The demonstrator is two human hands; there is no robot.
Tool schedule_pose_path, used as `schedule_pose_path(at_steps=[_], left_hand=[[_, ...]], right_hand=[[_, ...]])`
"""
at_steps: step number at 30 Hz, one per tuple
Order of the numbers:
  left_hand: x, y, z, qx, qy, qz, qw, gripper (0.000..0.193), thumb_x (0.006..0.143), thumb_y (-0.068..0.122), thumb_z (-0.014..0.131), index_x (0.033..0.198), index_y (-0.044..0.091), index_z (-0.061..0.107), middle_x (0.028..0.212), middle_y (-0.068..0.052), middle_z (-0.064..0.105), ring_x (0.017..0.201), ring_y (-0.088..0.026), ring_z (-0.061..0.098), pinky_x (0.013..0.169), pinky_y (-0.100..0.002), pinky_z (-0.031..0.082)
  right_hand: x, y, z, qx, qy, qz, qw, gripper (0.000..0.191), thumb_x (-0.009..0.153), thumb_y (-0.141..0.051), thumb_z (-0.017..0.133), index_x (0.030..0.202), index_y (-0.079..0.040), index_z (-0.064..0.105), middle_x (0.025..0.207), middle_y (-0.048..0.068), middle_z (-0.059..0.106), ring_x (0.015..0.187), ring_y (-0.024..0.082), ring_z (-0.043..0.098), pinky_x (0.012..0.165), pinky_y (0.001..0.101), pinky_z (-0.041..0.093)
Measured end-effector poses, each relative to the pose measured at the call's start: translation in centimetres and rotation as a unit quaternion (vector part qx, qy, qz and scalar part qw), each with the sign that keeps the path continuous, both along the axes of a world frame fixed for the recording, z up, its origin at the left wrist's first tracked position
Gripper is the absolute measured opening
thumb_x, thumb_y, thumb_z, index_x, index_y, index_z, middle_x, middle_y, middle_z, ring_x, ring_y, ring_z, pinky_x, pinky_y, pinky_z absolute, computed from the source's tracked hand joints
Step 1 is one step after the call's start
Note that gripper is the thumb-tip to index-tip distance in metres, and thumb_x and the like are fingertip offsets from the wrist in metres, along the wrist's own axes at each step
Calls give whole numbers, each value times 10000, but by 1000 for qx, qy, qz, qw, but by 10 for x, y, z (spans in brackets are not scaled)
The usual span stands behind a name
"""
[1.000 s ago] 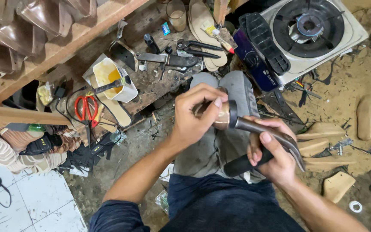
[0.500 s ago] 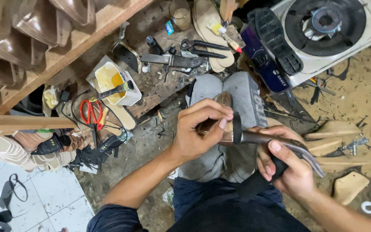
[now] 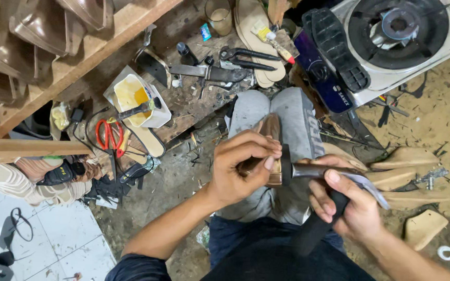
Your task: The person uses a curved metal tool to press and smooth the sole edge of a high-heeled shoe, then flips it to rub the sole surface. They place the shoe on a shelf, pick up another shoe, and repeat the pressing and rubbing actions on its sole and edge.
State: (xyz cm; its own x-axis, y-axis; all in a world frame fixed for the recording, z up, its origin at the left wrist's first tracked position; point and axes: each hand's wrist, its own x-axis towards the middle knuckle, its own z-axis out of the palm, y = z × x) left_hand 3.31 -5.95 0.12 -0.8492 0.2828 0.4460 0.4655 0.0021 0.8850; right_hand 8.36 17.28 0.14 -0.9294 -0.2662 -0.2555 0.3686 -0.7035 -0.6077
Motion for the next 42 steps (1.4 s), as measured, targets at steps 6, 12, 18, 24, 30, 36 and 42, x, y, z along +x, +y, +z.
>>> schedule_pose_path(at_steps=[6,12,18,24,30,36,42], left_hand=[[8,6,-11,23,12,6,1000,60,912,-61,690,958,-34,662,1051,-136,712,1061,-270,738,1044,-410,593],[44,10,-18,11,59,167,984,128,934,43,623,1046,28,683,1191,-139,667,1239,-292,578,1129,-427,445],[85,23,-81,433,-596,127,664,463,968,190,584,1420,95,542,1313,-51,678,1223,-224,632,1044,-393,515],[128,62,-149,481,-557,46,675,413,992,169,658,1375,58,549,1247,-130,682,1132,-246,674,968,-396,554],[132,84,-197,454,-503,109,727,395,989,85,689,1345,-38,568,1183,-139,696,1028,-216,694,919,-370,572],[125,83,-215,432,-489,131,746,461,943,50,701,1368,-22,537,1199,-120,685,1039,-218,697,930,-371,572],[119,82,-204,450,-480,93,747,497,951,82,705,1400,-21,519,1207,-155,677,1039,-256,699,927,-380,576]], right_hand=[[-40,56,3,406,149,178,884,297,828,-70,714,1079,88,716,928,255,775,393,151,573,342,294,481],[-7,30,-37,70,103,124,984,305,956,-92,703,1177,92,603,1180,341,691,565,139,577,476,286,494],[48,48,-69,157,22,147,976,335,928,-93,690,1187,109,624,1088,334,673,563,150,563,466,299,490],[80,72,-71,230,-91,126,961,292,929,-105,655,1169,63,647,1016,183,715,520,113,534,440,266,465],[95,51,-76,395,-132,98,904,280,912,-131,696,1130,45,690,850,130,718,464,119,537,394,279,449],[85,27,-64,471,-120,69,871,271,896,-163,722,1092,23,744,843,100,737,467,112,549,412,265,461],[65,17,-59,497,-131,58,856,269,904,-178,723,1090,15,751,759,76,725,457,114,535,415,261,437]])
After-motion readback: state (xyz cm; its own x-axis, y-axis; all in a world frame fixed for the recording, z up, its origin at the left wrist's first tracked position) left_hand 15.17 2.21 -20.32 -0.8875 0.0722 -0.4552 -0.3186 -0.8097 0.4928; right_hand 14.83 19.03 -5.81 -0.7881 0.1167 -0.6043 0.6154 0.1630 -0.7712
